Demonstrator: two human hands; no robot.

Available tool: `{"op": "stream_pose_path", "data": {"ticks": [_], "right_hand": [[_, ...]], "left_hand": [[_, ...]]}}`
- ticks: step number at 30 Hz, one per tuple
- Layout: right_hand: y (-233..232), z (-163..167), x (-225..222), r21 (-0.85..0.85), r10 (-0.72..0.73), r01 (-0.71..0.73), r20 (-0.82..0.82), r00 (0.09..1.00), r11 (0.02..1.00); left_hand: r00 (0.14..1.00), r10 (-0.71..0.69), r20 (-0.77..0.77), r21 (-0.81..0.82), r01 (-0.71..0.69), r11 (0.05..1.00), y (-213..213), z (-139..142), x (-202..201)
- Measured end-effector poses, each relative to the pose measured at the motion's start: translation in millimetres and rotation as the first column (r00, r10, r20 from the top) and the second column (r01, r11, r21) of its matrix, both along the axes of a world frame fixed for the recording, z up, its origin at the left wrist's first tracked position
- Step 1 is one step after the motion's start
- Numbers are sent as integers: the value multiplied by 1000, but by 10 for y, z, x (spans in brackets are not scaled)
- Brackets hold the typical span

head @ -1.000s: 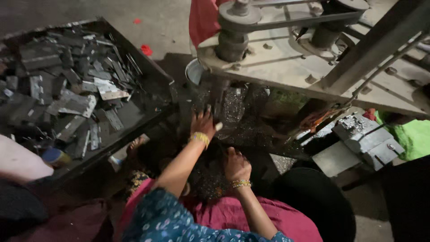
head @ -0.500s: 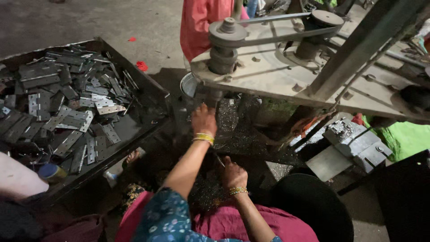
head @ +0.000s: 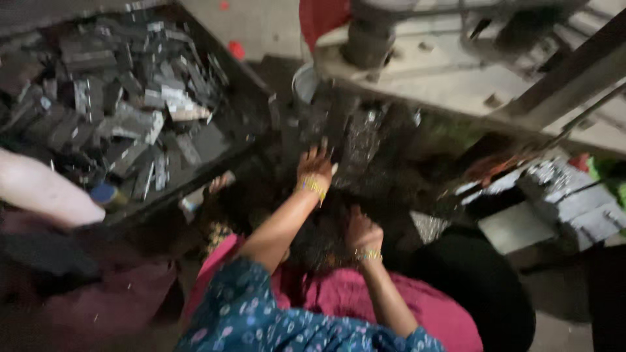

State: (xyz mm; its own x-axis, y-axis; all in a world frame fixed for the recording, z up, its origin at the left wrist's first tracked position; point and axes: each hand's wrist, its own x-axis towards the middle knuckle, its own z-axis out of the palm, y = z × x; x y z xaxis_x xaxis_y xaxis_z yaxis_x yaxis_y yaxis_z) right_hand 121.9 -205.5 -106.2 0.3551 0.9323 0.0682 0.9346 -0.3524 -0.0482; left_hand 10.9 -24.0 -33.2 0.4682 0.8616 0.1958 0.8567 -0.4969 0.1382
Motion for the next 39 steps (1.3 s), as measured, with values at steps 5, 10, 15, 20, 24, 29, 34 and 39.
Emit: {"op": "stream_pose_path", "data": {"ticks": [5, 10, 15, 20, 24, 29, 34, 39], "right_hand": [[-23, -177, 100, -283, 134, -146, -60, 989, 948], [-109, -225, 94, -159, -54, 10, -273, 961, 987], [-225, -671, 49, -7, 1, -3, -255, 967, 1000], [-246, -731, 63, -213, -232, 148, -458, 858, 966], [-51, -341, 132, -320, -152, 51, -299, 942, 946], [-114, -385, 69, -293, -163, 48, -384, 909, 955], [-218, -717, -46, -206, -176, 90, -448, 877, 974], [-76, -536, 98, -288, -185, 93, -313, 932, 953]], "left_hand": [[989, 108, -106, 115, -95, 989, 262, -5, 226], [994, 110, 14, 107, -111, 988, 318, -5, 315], [995, 84, 56, 94, -89, 992, 245, 73, 260], [993, 107, 48, 40, -109, 993, 225, 100, 186], [993, 71, 98, 220, -91, 971, 242, 68, 193], [994, 111, -5, 127, -110, 986, 275, 71, 225], [998, 54, -37, 22, -54, 998, 257, -6, 126], [997, 72, 0, 151, -71, 986, 293, -87, 145]]}}
